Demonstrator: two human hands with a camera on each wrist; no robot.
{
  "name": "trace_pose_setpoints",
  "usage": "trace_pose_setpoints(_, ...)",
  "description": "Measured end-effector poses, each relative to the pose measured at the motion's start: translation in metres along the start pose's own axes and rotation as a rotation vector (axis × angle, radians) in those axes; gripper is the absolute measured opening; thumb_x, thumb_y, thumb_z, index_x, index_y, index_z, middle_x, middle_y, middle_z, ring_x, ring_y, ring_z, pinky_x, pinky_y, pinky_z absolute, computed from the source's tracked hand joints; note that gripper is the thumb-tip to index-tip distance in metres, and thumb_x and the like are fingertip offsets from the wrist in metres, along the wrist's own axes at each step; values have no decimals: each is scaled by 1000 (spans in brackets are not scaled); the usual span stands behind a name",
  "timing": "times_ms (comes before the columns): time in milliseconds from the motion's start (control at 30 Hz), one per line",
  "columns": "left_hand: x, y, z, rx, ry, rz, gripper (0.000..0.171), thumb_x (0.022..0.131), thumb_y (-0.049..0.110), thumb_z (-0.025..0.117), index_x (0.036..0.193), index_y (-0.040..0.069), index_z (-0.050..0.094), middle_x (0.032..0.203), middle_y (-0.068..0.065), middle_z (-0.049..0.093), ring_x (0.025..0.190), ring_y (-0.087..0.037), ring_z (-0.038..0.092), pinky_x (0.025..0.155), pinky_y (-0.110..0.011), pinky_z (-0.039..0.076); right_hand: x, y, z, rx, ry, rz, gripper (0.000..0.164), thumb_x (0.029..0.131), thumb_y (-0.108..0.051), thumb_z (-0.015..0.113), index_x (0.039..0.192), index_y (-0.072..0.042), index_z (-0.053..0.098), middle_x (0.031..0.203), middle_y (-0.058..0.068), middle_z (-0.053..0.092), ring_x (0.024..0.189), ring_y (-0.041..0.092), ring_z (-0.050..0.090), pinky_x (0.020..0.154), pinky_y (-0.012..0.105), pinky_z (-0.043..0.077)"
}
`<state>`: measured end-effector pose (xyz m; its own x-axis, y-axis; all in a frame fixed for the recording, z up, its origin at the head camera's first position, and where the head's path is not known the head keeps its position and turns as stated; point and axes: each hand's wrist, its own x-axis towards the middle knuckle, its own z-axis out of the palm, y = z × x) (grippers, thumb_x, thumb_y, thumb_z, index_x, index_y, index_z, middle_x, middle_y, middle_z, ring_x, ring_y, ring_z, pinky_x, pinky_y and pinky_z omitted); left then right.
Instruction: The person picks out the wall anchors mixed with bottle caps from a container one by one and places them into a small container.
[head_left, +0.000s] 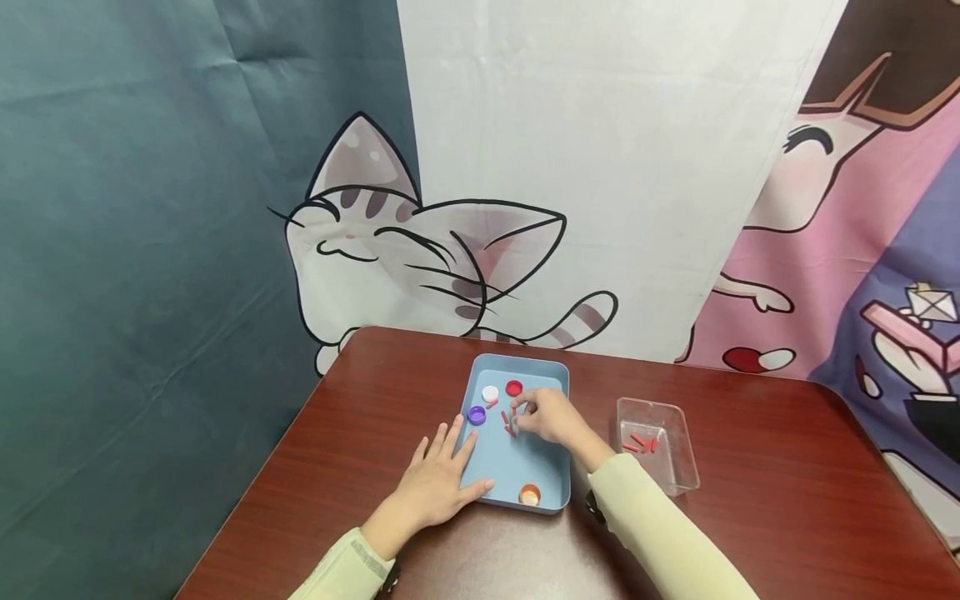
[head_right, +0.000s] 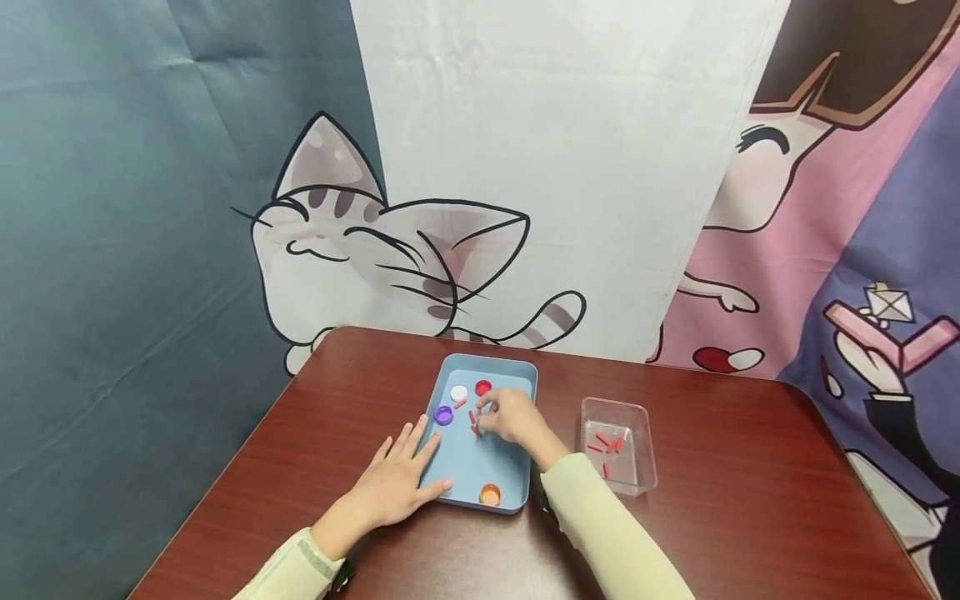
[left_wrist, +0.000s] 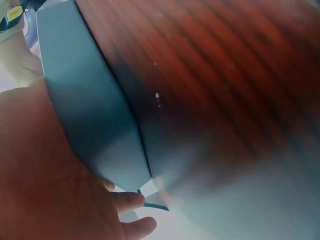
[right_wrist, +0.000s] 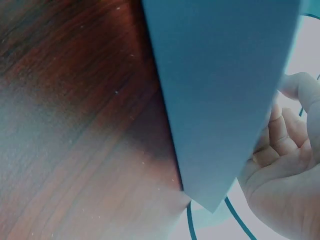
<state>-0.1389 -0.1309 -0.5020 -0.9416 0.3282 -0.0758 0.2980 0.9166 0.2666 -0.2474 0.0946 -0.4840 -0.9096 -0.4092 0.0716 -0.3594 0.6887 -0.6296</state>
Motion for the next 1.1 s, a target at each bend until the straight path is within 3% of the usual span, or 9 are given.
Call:
trace_pose_setpoints(333, -1, 1, -2, -12, -10, -1, 84, 97, 69, 46, 159, 13, 34, 170, -14, 12, 154, -42, 17, 119, -64, 19, -19, -4, -19, 74, 78, -7, 24, 84, -15, 80, 107, -10, 79, 65, -9, 61, 59, 7, 51, 54, 22, 42)
trace_pose_setpoints(600, -1, 0, -1, 1, 0, 5, 86, 97, 71, 44, 159, 13, 34, 169, -15, 13, 153, -42, 17, 118, -64, 20, -37, 0, -34, 119, 107, 15, 20, 84, -17, 80, 104, -18, 79, 68, -9, 61, 63, 8, 54, 57, 23, 45)
trace_pose_setpoints(1100, -1, 0, 1, -13, -4, 4, 86, 97, 71, 44, 160, 13, 32, 170, -15, 11, 153, -42, 17, 119, -63, 19, -70, 18, -61, 181, 132, -4, 23, 85, -11, 79, 108, -12, 77, 71, -5, 59, 65, 10, 54, 55, 22, 43)
